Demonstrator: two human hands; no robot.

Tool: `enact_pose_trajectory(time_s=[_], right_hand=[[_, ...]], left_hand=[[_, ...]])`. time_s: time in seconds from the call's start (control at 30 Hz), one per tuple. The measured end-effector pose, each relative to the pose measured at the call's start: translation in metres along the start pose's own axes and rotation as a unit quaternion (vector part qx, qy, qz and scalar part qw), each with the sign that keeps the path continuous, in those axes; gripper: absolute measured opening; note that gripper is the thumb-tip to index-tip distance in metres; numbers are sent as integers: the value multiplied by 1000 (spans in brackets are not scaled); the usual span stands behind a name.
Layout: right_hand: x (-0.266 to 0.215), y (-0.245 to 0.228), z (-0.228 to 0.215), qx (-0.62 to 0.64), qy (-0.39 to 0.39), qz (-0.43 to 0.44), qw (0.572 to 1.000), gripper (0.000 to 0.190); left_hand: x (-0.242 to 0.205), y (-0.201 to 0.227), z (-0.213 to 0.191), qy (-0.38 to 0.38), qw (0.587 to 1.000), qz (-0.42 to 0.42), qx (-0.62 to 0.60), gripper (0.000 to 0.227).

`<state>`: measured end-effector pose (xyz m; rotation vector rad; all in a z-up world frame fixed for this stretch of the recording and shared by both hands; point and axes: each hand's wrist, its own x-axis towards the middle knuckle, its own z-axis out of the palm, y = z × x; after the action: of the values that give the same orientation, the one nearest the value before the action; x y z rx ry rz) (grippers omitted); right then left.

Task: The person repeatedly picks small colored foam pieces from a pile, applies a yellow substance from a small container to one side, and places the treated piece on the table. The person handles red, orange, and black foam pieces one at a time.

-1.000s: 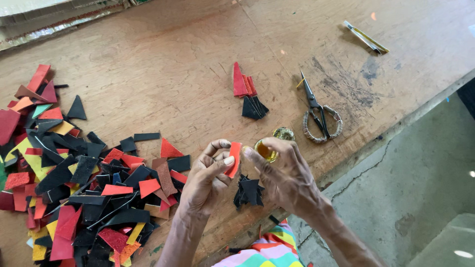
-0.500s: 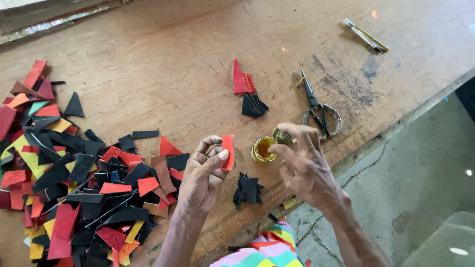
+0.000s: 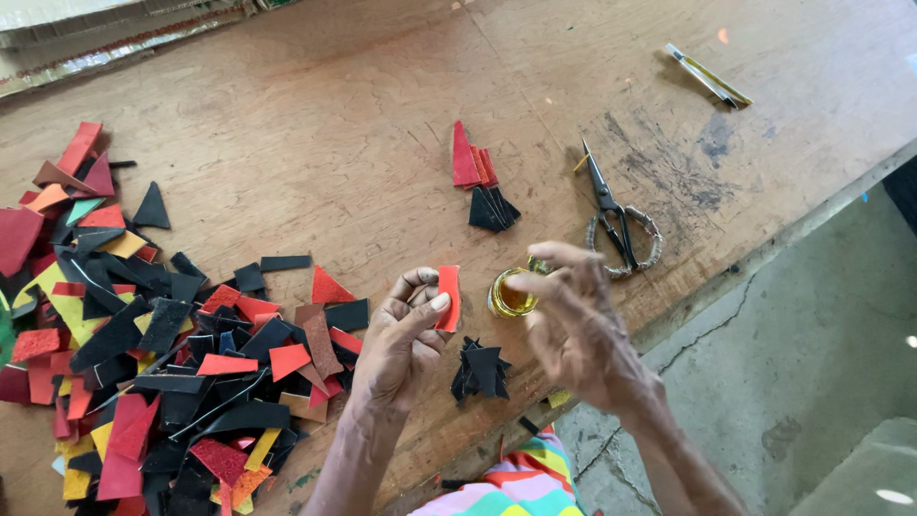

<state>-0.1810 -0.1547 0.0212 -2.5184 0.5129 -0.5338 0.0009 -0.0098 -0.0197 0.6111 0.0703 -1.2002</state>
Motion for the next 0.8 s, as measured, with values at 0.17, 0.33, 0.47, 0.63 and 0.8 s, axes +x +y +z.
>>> enact_pose_trajectory(time_s=[0.17, 0.33, 0.47, 0.63, 0.8], right_hand=[[0, -33, 9, 41, -25, -110, 993, 84], [3, -43, 8, 10, 2, -105, 994, 72], [-1, -42, 12, 42, 6, -113, 993, 66], [-3, -35, 19, -15, -1, -141, 990, 71], [5, -21, 17, -107, 21, -18, 994, 89]], left_hand=[[4, -1, -1, -13, 999, -1, -31, 34], [5, -1, 1, 6, 999, 18, -26, 33], [5, -1, 5, 3, 999, 22, -33, 33], [4, 6, 3, -36, 999, 10, -32, 36], [-5, 5, 14, -39, 999, -19, -33, 34]])
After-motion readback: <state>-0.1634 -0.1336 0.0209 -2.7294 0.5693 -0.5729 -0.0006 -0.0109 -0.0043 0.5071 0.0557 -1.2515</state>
